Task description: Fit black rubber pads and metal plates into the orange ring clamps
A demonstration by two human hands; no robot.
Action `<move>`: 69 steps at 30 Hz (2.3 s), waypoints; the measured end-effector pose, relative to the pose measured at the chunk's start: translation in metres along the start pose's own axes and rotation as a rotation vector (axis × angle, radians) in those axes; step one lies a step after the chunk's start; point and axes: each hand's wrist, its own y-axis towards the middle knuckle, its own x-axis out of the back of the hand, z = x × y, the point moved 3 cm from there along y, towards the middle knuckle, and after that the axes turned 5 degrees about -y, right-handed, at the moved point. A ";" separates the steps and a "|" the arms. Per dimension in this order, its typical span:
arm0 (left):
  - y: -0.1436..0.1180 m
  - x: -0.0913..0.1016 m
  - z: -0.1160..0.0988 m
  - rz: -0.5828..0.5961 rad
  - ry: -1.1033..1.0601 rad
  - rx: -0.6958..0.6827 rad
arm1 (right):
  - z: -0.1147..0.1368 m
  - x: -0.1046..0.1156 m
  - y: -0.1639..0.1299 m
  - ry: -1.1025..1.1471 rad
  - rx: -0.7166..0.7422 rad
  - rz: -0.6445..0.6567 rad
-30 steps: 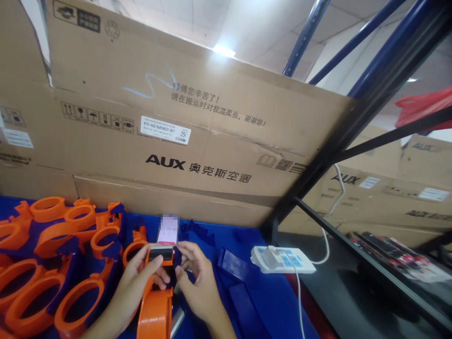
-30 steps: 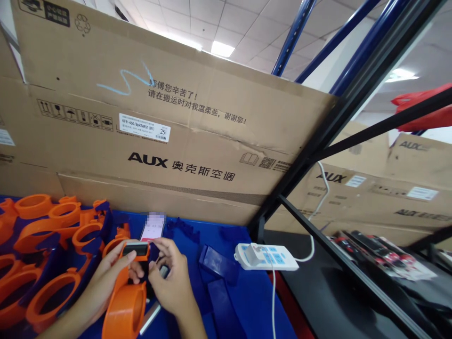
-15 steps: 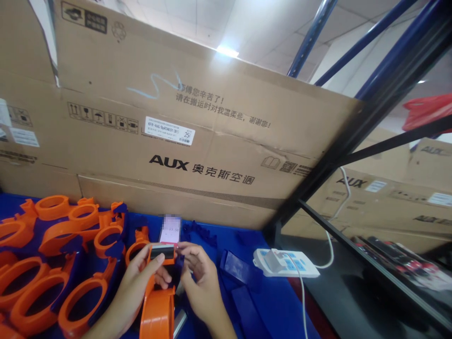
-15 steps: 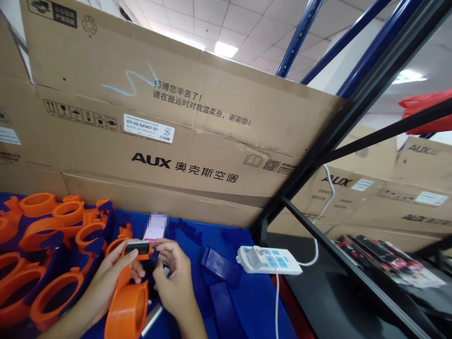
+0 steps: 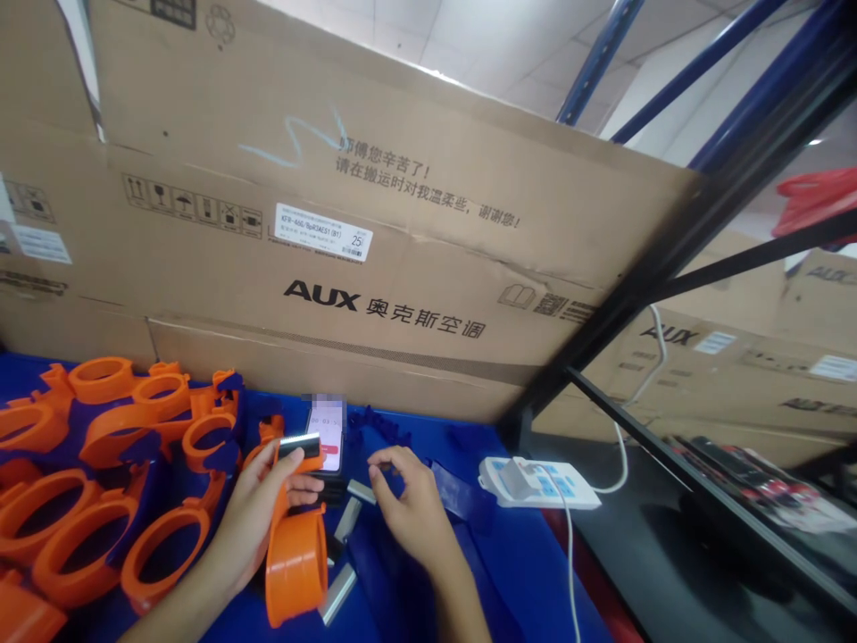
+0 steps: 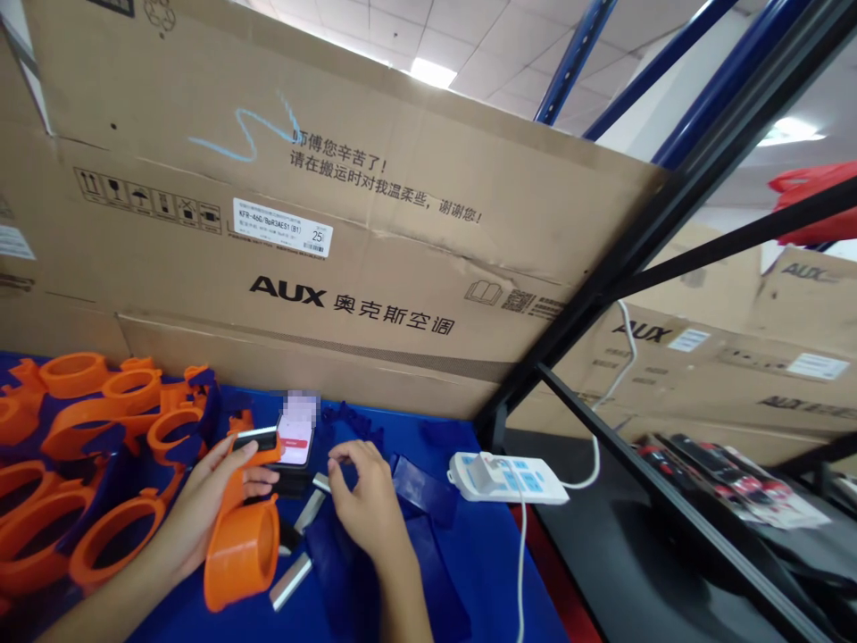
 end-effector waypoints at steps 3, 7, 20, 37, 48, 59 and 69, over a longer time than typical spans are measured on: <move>-0.002 0.000 0.000 0.020 0.028 0.003 | -0.006 0.016 -0.002 -0.128 -0.031 0.163; -0.002 0.001 0.006 0.023 0.045 0.012 | -0.015 0.030 -0.015 -0.224 -0.103 0.362; -0.003 0.003 0.009 0.039 0.039 0.036 | -0.011 0.017 -0.037 -0.362 -0.237 0.564; -0.006 0.001 0.013 0.009 0.006 0.047 | -0.013 0.019 -0.032 -0.286 -0.197 0.414; -0.007 -0.001 0.015 0.075 0.022 0.066 | 0.010 0.029 -0.016 0.112 -0.011 0.058; -0.020 -0.009 0.018 0.195 0.022 0.112 | 0.031 -0.002 -0.020 0.422 0.107 -0.015; -0.021 -0.010 0.012 0.160 -0.063 0.134 | 0.024 -0.009 -0.017 0.559 0.017 -0.064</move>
